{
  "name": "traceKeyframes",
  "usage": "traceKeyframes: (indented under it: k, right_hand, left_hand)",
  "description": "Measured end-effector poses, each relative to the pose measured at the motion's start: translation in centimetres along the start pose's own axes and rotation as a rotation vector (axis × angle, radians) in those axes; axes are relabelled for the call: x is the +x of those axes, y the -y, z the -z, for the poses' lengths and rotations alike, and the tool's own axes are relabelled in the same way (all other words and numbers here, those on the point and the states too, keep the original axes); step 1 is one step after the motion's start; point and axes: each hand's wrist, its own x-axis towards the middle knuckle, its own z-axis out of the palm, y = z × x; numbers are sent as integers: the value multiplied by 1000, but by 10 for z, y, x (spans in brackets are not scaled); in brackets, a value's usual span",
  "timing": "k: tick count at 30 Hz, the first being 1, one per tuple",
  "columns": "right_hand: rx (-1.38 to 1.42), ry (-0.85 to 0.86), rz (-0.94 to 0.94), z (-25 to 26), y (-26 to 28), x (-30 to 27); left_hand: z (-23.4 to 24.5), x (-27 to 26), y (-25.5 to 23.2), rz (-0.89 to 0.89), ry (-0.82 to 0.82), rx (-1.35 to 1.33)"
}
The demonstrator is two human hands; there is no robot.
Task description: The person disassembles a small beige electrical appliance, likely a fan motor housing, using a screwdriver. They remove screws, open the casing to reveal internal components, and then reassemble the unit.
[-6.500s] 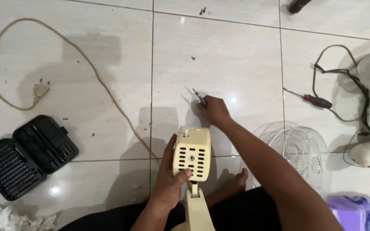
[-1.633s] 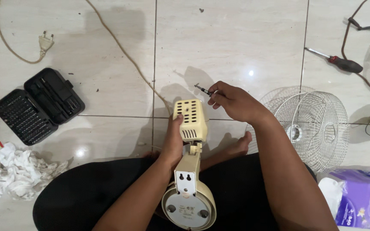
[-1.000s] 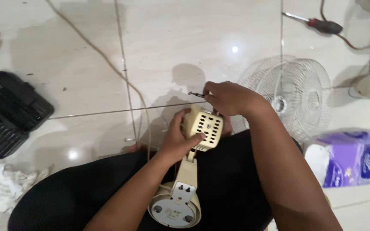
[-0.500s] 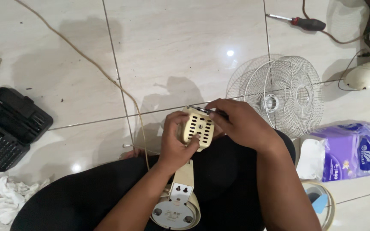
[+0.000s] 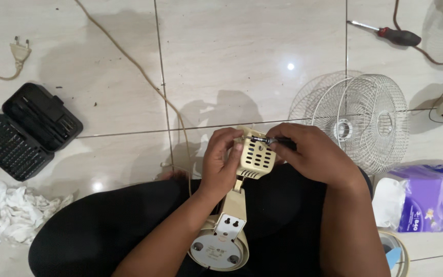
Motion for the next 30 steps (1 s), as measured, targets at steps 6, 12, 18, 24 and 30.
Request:
traceKeyframes:
  k: [6, 12, 18, 24, 30]
  right_hand:
    - [-45, -1, 20, -2, 2, 1]
    - [-45, -15, 31, -1, -1, 1]
    - [-39, -19, 22, -1, -4, 0]
    - [-61, -25, 66, -1, -4, -1]
    - [-128, -93, 173, 2, -2, -4]
  left_hand:
    - [3, 3, -9, -5, 8, 155]
    - [1, 3, 1, 15, 1, 78]
    - [1, 3, -2, 50, 23, 59]
    - [1, 4, -6, 23, 39, 158]
    - [1, 6, -4, 37, 35, 103]
